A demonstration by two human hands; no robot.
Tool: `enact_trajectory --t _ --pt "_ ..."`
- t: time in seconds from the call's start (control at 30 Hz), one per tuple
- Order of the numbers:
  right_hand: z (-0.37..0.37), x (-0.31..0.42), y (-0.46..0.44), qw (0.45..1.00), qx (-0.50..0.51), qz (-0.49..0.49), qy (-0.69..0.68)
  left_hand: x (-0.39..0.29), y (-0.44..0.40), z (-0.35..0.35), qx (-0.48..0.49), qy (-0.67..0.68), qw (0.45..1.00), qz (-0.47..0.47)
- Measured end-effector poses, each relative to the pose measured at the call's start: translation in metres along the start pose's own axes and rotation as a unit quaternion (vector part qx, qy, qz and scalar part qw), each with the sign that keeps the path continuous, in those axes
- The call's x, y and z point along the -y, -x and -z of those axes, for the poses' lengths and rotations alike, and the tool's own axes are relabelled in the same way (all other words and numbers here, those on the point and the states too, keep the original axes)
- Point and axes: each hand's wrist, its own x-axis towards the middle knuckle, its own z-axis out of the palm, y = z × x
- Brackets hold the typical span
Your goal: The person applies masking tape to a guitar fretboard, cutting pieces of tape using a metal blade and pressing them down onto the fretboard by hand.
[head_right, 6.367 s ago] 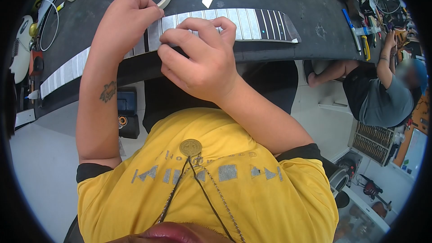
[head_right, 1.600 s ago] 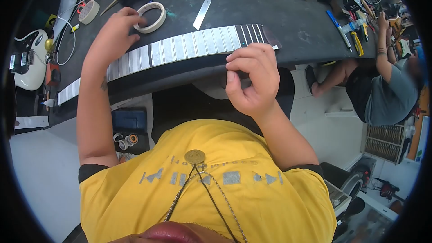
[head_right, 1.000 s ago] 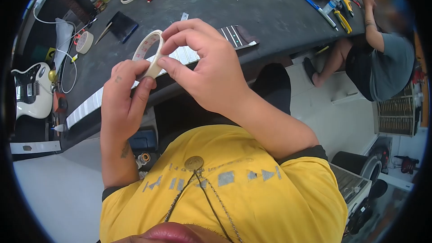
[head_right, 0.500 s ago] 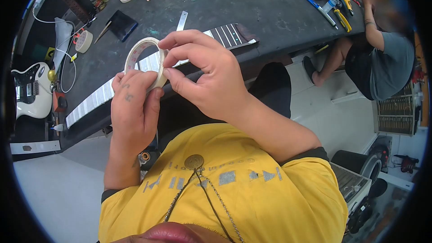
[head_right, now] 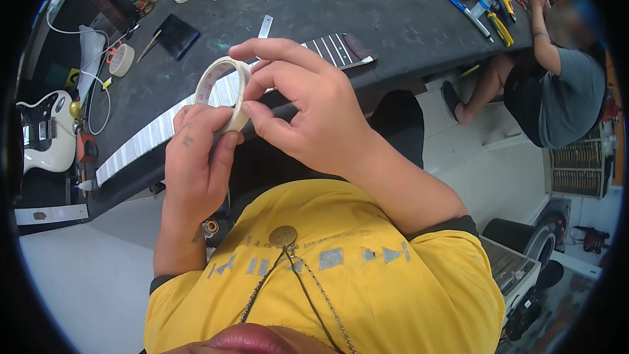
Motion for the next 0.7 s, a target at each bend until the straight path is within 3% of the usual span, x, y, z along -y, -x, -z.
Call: enact_trajectory --t 0.23,0.43,0.53,0.7 --pt "-0.007 -0.004 0.003 0.987 0.015 0.029 0.158 0.000 0.001 -0.005 0.025 -0.011 1.000 -0.012" --pt "-0.015 -0.015 0.008 0.995 -0.093 0.022 0.023 -0.008 0.002 -0.011 -0.003 -0.011 0.998 0.055" --pt "-0.006 -0.014 0.005 0.997 -0.024 0.037 0.070 -0.003 0.003 -0.009 0.000 0.003 0.998 0.059" --pt "-0.003 -0.014 0.007 0.995 -0.009 0.046 0.086 0.000 0.007 -0.014 -0.019 0.040 0.997 0.069"
